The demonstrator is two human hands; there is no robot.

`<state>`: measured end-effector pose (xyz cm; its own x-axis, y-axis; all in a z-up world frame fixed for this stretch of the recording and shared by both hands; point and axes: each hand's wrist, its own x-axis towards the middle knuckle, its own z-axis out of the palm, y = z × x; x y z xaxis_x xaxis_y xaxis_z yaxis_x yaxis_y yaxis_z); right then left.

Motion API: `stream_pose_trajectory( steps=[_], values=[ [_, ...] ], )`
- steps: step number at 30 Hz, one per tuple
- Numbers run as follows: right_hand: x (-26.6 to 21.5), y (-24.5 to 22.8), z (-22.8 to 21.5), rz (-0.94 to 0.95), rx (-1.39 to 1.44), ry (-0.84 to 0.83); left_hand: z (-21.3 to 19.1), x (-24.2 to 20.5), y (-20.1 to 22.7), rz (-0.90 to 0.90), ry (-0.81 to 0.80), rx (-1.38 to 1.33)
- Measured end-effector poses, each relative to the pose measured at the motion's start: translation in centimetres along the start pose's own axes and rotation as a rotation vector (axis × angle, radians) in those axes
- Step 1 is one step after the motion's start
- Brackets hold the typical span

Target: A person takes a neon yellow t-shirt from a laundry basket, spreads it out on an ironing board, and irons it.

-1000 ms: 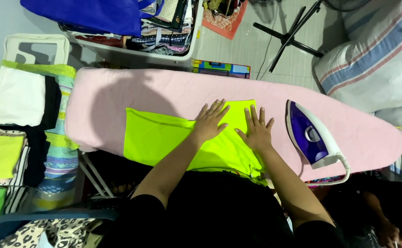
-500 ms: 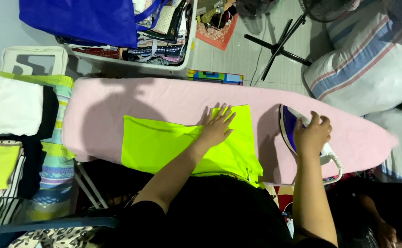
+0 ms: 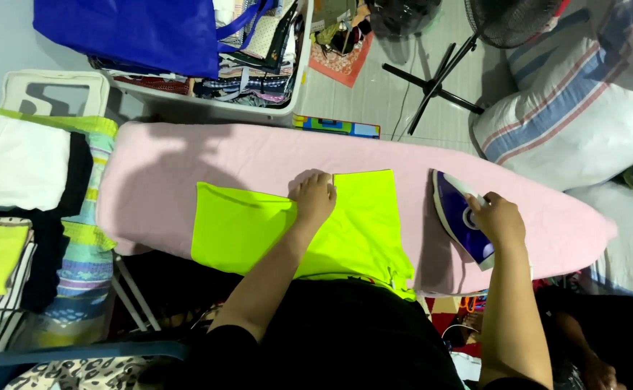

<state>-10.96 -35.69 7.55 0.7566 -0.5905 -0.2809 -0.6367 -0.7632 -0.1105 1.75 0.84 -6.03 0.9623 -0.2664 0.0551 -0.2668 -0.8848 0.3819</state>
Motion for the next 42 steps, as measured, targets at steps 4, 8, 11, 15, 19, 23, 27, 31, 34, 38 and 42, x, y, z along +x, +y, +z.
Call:
stream_pose_trajectory(
  steps=[4, 8, 11, 15, 19, 23, 27, 31, 34, 38, 42],
  values=[
    [-6.0, -8.7, -5.7, -0.152, 0.060, -0.072, -1.3, 0.2, -0.2, -0.085, -0.092, -0.016],
    [-8.6, -14.6, -6.4, -0.332, 0.037, -0.150, -1.4, 0.5, 0.7, -0.221, -0.016, -0.215],
    [-8.5, -17.1, -5.1, -0.419, -0.053, -0.199, -1.7, 1.4, 0.9, -0.315, -0.054, -0.279],
    [-7.0, -16.8, -2.5, -0.505, -0.138, -0.167, 0.1, 2.1, 0.6, -0.367, -0.097, -0.251],
    [-7.6, -17.0, -3.3, -0.556, -0.177, -0.161, -2.5, 2.0, 1.8, -0.408, -0.153, -0.327],
    [-8.4, -17.6, -4.4, -0.603, -0.251, -0.214, -1.3, 2.4, 1.0, -0.454, -0.185, -0.305],
    [-7.2, -17.2, -1.7, -0.591, -0.252, -0.131, -2.8, 2.2, 1.4, -0.488, -0.197, -0.324],
    [-7.2, -17.2, -3.0, -0.612, -0.217, -0.156, -3.6, 2.0, 1.7, -0.495, -0.219, -0.339],
    [-7.5, -17.4, -3.3, -0.620, -0.227, -0.192, -3.9, 1.8, 1.8, -0.474, -0.205, -0.351],
    [-6.9, -17.5, -2.2, -0.594, -0.223, -0.150, -3.3, 1.9, 1.4, -0.451, -0.185, -0.342],
    [-7.1, -17.6, -3.5, -0.656, -0.244, -0.186, -2.3, 1.6, 0.5, -0.365, -0.199, -0.314]
  ],
)
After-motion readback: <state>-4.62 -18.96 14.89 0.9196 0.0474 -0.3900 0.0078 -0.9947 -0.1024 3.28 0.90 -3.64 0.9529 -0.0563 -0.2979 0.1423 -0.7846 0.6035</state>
